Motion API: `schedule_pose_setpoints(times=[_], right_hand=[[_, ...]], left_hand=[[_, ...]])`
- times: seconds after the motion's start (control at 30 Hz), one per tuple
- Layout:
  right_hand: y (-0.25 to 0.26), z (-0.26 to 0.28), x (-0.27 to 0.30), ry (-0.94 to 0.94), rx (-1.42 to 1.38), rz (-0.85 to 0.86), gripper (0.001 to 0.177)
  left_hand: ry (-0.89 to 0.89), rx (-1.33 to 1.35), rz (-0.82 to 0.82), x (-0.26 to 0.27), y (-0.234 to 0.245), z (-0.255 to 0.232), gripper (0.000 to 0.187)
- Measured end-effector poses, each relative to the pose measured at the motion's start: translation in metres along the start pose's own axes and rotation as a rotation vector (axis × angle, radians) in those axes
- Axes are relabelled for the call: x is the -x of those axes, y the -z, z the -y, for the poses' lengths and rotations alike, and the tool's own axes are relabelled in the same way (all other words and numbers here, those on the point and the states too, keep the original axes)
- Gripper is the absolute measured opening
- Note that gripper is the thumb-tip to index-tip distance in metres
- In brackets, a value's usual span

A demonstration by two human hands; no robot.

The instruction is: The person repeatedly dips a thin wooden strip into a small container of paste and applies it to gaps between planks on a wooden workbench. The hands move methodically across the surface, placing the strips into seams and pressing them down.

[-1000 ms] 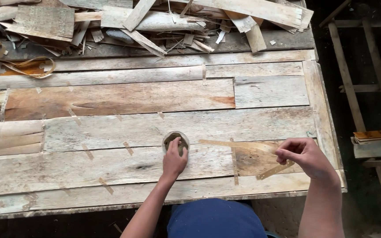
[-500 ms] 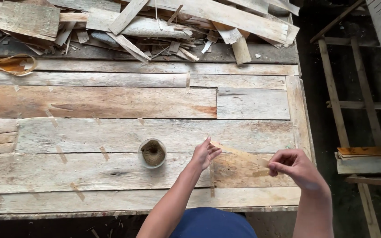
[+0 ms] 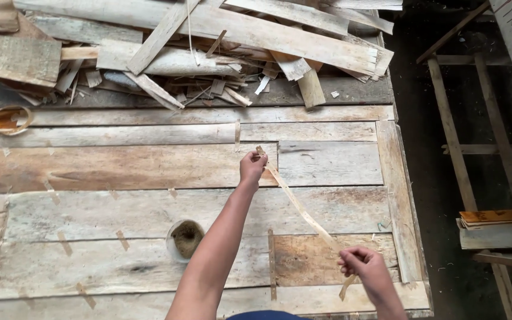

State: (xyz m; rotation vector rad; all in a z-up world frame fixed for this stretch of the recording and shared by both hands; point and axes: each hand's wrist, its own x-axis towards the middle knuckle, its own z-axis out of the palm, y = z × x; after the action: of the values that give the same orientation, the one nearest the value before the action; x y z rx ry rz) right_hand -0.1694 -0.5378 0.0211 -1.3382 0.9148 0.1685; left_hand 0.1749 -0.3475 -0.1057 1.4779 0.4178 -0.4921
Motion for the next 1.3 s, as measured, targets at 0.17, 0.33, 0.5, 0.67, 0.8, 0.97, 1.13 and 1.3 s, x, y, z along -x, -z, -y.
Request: schedule_pose_setpoints(times=[0.17, 0.33, 0.5, 0.67, 0.8, 0.97, 1.13, 1.3], right_hand=[[-0.039, -0.017, -0.019, -0.125, -0.02, -0.121, 0.024], [-0.06, -0.028, -0.041, -0.355, 0.049, 0.02, 0.021], [-0.063, 0.007, -0.091, -0.18, 0.559, 0.058, 0.072], [-0.114, 0.084, -0.15, 0.372, 0.082, 0.021, 0.052], [-0.138, 0.075, -0.201, 0.334, 0.075, 0.173, 0.04], [-0.136, 0.056, -0.193, 0.177, 0.071, 0.105, 0.036], [-0.135, 0.058, -0.17, 0.025, -0.003, 0.002, 0.037], [-0.137, 0.06, -0.163, -0.12, -0.122, 0.016, 0.038]], left_hand=[[-0.087, -0.106, 0.106, -0.011, -0.015, -0.06, 0.02], [-0.341, -0.158, 0.383, -0.013, -0.026, -0.094, 0.003], [-0.446, -0.391, 0.62, 0.02, -0.032, -0.112, 0.013], [-0.462, -0.315, 0.623, 0.011, -0.039, -0.103, 0.013], [-0.439, -0.264, 0.585, -0.003, -0.038, -0.106, 0.014], [-0.46, -0.408, 0.454, -0.045, -0.041, -0.08, 0.016], [-0.455, -0.625, 0.344, -0.088, -0.043, -0.042, 0.019], [-0.213, -0.694, 0.354, -0.101, -0.052, -0.018, 0.019]])
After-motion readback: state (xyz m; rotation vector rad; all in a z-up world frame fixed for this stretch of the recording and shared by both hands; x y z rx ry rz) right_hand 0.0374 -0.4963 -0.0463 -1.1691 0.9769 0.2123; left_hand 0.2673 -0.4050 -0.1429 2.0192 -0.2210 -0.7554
